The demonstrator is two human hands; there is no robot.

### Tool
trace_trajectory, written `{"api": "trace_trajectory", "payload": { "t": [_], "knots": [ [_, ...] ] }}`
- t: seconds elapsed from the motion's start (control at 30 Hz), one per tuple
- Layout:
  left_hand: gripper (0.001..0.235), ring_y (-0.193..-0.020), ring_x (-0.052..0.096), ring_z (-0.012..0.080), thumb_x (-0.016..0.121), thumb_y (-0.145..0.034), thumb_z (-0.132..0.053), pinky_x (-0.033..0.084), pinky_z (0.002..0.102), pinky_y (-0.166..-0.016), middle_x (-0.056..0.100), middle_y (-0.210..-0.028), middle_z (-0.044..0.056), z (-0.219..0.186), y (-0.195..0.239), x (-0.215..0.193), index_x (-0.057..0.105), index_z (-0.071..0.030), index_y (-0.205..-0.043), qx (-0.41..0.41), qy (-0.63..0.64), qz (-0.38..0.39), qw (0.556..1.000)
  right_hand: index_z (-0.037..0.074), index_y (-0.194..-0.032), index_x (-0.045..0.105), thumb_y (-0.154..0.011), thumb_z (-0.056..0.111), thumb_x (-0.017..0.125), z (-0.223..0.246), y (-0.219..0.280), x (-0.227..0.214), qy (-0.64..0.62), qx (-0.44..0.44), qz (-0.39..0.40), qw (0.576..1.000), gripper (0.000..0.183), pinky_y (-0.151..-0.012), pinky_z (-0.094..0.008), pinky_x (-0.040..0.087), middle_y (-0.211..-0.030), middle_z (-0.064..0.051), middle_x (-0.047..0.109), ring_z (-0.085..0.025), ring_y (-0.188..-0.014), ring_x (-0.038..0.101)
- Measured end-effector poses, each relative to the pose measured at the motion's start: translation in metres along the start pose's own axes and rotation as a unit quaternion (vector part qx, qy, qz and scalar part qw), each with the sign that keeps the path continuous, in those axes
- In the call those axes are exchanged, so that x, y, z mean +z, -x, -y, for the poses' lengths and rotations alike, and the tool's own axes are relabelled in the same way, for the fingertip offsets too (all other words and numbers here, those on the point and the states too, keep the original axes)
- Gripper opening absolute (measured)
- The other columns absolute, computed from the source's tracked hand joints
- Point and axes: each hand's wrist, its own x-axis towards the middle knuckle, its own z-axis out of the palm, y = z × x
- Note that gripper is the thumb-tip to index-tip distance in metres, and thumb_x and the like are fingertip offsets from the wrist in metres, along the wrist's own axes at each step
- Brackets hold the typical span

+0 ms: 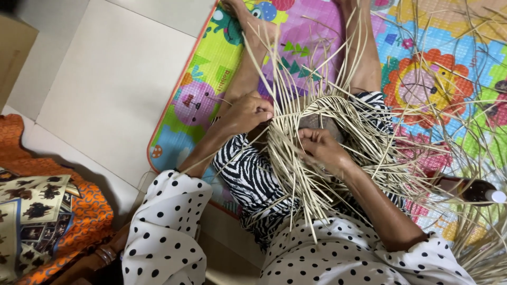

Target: The person sits cross-legged on a colorful play mat and weaves dried straw strands by hand into a circular base. They repeatedly interlace and tighten the strands to form a woven pattern.

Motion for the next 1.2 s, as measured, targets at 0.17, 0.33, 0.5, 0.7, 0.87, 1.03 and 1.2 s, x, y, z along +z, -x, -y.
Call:
{"api": "trace_trajectory", "payload": {
  "t": [0.17,0.33,0.5,0.7,0.87,1.03,1.2],
  "knots": [
    [0.011,-0.083,0.066,0.0215,0.069,-0.091,-0.028,0.053,0.034,-0.081,0.059,-0.084,0.003,-0.011,-0.002,0.005,0.079,-0.029,-0.097,0.008,-0.122,-0.023,0.992,-0.001,-0.103,0.073,-0.091,0.004,0.061,-0.002,-0.002,-0.006,0.038,-0.004,-0.009,0.999,0.017,-0.034,-0.019,0.042,-0.055,-0.01,0.061,-0.009,-0.036,0.054],
    [0.016,-0.079,0.07,0.0149,0.067,-0.093,-0.027,0.056,0.032,-0.076,0.072,-0.083,0.003,-0.003,0.007,0.018,0.079,-0.022,-0.102,-0.052,0.009,-0.027,0.998,-0.004,-0.102,0.073,-0.094,0.004,0.057,-0.004,0.005,0.001,0.015,0.002,-0.002,1.0,0.019,-0.032,-0.019,0.041,-0.055,-0.011,0.061,-0.009,-0.036,0.056],
    [0.026,-0.08,0.072,0.0168,0.074,-0.09,-0.033,0.056,0.035,-0.076,0.078,-0.082,0.012,-0.001,0.009,0.033,0.079,-0.01,-0.101,-0.083,0.085,-0.065,0.991,-0.003,-0.103,0.077,-0.089,-0.001,0.06,0.018,0.005,0.013,0.038,-0.037,0.022,0.998,0.021,-0.04,-0.02,0.044,-0.056,-0.008,0.062,-0.009,-0.04,0.052],
    [0.021,-0.079,0.065,0.0097,0.071,-0.094,-0.015,0.055,0.029,-0.074,0.079,-0.087,0.01,-0.024,0.022,0.037,0.076,-0.003,-0.11,-0.074,0.217,-0.15,0.962,0.001,-0.118,0.072,-0.095,0.001,0.061,0.053,0.0,-0.019,-0.001,-0.157,-0.015,0.988,0.026,-0.045,-0.018,0.043,-0.06,-0.007,0.062,-0.007,-0.043,0.053],
    [0.041,-0.079,0.069,0.0111,0.079,-0.09,-0.019,0.059,0.026,-0.07,0.078,-0.086,0.012,-0.018,0.022,0.043,0.068,0.001,-0.124,-0.058,0.32,-0.168,0.931,0.012,-0.137,0.063,-0.072,0.02,0.093,0.01,-0.022,-0.044,0.418,-0.312,-0.094,0.848,0.073,-0.071,-0.048,0.057,-0.11,-0.015,0.06,-0.033,-0.081,0.067],
    [0.041,-0.078,0.07,0.0098,0.08,-0.089,-0.015,0.06,0.022,-0.068,0.076,-0.084,0.01,-0.007,0.022,0.041,0.065,0.003,-0.122,-0.069,0.356,-0.157,0.919,0.013,-0.142,0.055,-0.074,0.025,0.091,0.022,-0.022,-0.006,0.438,-0.295,-0.069,0.846,0.077,-0.088,-0.055,0.058,-0.127,-0.015,0.05,-0.043,-0.103,0.066],
    [0.034,-0.079,0.07,0.0102,0.08,-0.088,-0.013,0.06,0.021,-0.068,0.075,-0.086,0.009,-0.011,0.021,0.037,0.067,0.001,-0.116,-0.073,0.35,-0.153,0.921,0.002,-0.132,0.057,-0.085,0.021,0.08,0.009,-0.062,-0.011,0.497,-0.416,-0.05,0.76,0.056,-0.083,-0.053,0.061,-0.12,-0.023,0.054,-0.043,-0.096,0.066]
  ]
}}
